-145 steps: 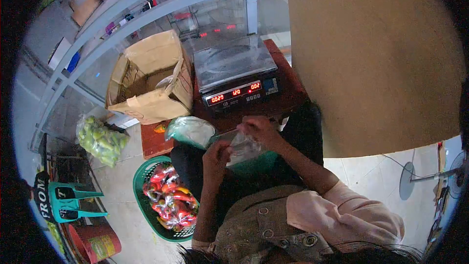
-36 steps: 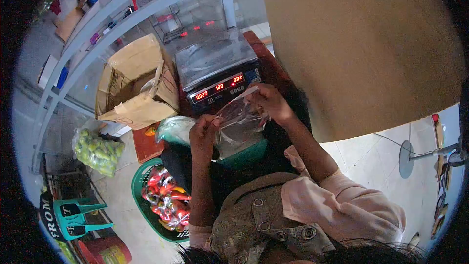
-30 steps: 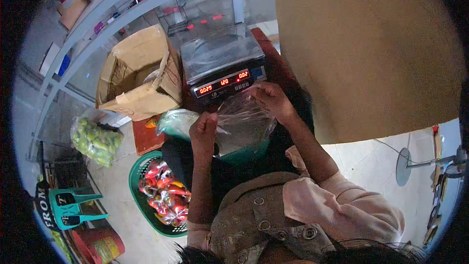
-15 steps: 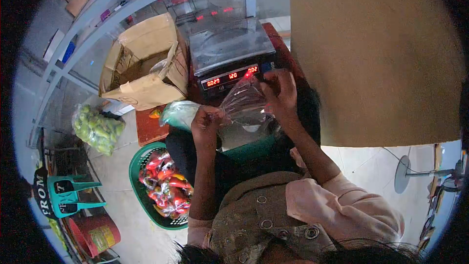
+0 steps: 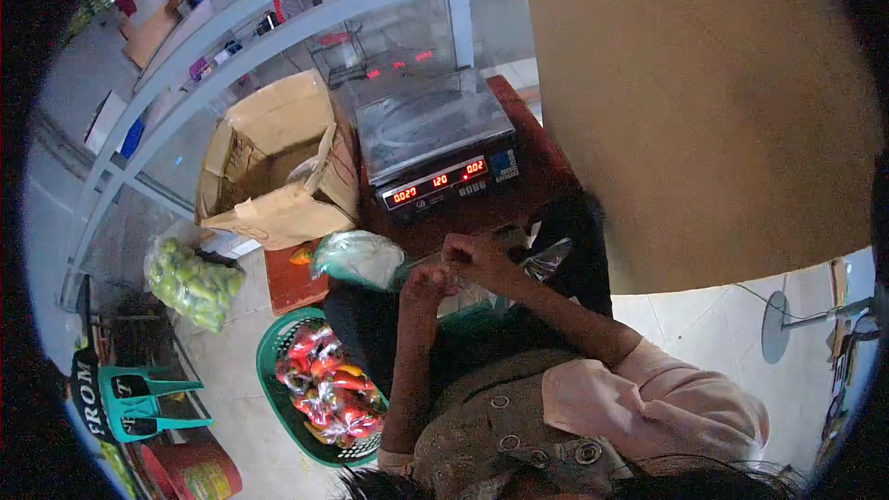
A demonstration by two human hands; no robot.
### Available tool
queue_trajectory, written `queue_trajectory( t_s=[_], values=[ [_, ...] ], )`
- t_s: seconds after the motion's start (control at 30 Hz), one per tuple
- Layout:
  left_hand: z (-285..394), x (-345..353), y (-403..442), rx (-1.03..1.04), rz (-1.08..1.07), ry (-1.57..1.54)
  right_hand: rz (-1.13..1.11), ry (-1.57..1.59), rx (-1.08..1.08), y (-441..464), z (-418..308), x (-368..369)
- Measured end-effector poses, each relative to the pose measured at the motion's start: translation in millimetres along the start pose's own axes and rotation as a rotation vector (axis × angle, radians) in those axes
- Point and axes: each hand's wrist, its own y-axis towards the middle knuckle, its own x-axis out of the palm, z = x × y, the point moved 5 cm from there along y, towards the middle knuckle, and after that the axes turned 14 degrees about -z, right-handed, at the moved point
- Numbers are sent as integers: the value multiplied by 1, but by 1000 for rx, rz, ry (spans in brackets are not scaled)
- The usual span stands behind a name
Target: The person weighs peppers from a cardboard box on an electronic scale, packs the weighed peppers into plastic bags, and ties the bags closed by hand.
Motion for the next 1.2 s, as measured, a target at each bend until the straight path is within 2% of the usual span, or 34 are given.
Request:
queue_trajectory(
  t_s=[0.07,0.17,0.27,0.37,0.47,0.5,0.57,0.6,0.67,0.77,0.83,0.93,0.97,1.07,1.17,1.2],
  values=[
    [-12,-4,-1,20,-14,-55,-2,1,-4,0,0,3],
    [-68,-26,8,90,-35,-99,54,-216,67,1,-2,4],
    [-91,-37,14,222,-44,-99,192,-339,-179,0,-5,8],
    [-117,-47,15,171,-29,-299,234,-486,-153,-1,34,22],
    [-103,-45,12,92,21,-265,185,-389,-57,1,19,13],
    [-67,-33,6,66,51,-248,187,-342,-54,1,10,9],
    [-48,-28,4,35,33,81,195,-267,-55,0,1,4],
    [-49,-29,7,31,-17,394,200,-242,-61,0,0,4],
    [-55,-26,12,40,-105,485,222,-240,-91,1,2,4],
    [-45,-13,13,60,-143,-4,142,-165,-60,-6,-34,-2],
    [-7,6,2,69,-74,-94,159,-145,-43,-8,-14,-5],
    [-17,-2,-1,-99,45,-15,152,-143,-95,-9,-12,-10],
    [-22,-3,-1,-70,63,-71,143,-143,-122,-9,-17,-11],
    [-41,-8,7,10,81,-213,95,-116,-5,-7,-29,-11],
    [-40,-14,14,119,41,-252,164,-217,-128,-4,-17,-11],
    [-35,-14,16,171,47,-237,142,-180,-69,-4,-15,-12]
  ],
)
